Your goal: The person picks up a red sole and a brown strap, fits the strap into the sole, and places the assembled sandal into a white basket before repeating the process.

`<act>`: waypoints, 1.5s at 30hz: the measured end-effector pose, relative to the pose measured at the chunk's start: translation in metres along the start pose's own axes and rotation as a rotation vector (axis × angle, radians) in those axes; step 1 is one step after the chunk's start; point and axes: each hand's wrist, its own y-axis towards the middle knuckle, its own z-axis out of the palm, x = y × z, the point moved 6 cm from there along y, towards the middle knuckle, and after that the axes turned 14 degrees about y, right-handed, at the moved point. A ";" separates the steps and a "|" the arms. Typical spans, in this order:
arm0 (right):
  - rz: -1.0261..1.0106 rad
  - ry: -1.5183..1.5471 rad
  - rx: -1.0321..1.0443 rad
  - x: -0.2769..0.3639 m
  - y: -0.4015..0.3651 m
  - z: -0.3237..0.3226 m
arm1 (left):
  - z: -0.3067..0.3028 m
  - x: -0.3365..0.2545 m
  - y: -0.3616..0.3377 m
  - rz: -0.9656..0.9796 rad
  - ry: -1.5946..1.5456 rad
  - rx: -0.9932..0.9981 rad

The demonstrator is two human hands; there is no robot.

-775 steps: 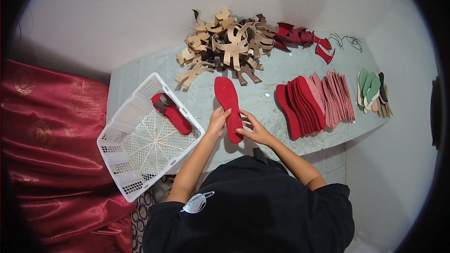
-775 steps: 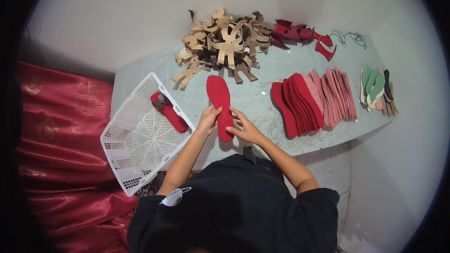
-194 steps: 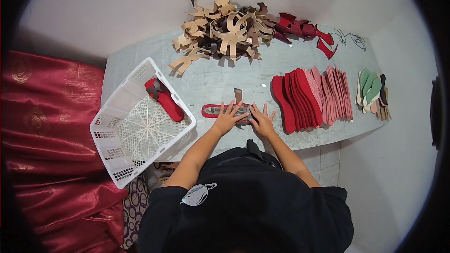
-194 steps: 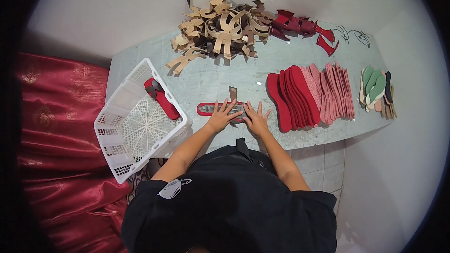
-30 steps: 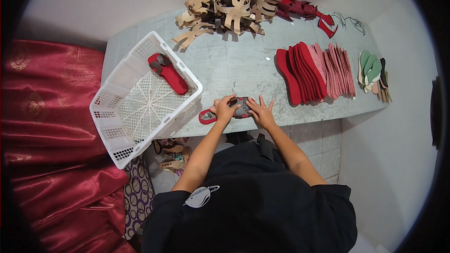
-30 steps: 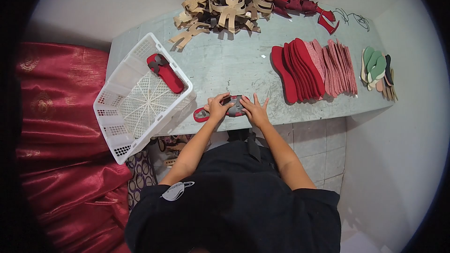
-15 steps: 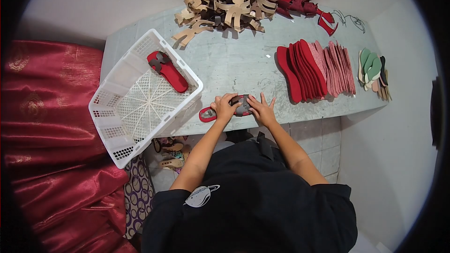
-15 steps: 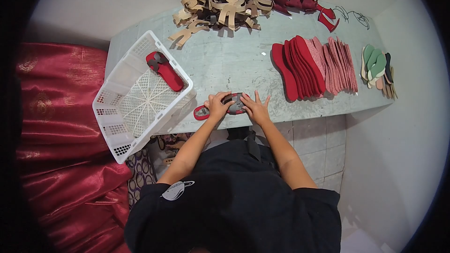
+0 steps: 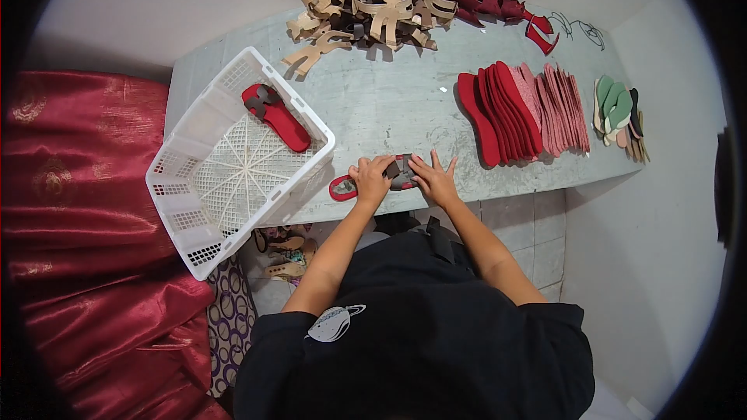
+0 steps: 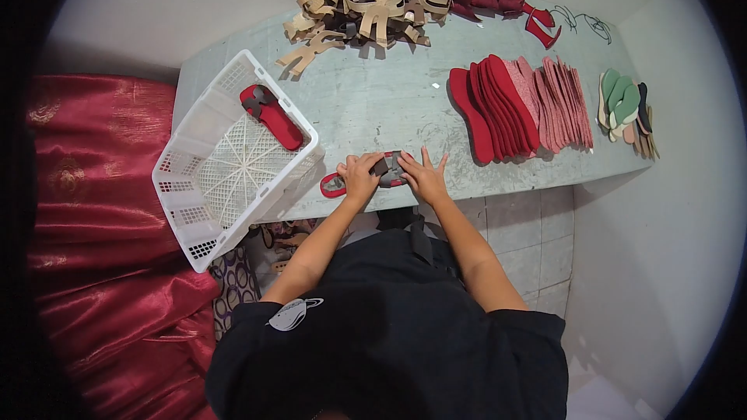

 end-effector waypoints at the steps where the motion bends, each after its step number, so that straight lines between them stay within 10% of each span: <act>1: -0.002 -0.012 0.002 0.000 0.000 0.001 | -0.002 -0.001 0.000 0.019 0.004 -0.008; 37: -0.044 0.036 -0.002 -0.004 0.002 0.001 | 0.023 -0.025 -0.030 0.519 0.603 -0.065; 45: 0.063 0.288 0.104 -0.002 0.012 -0.019 | 0.004 -0.022 -0.012 0.558 0.228 0.085</act>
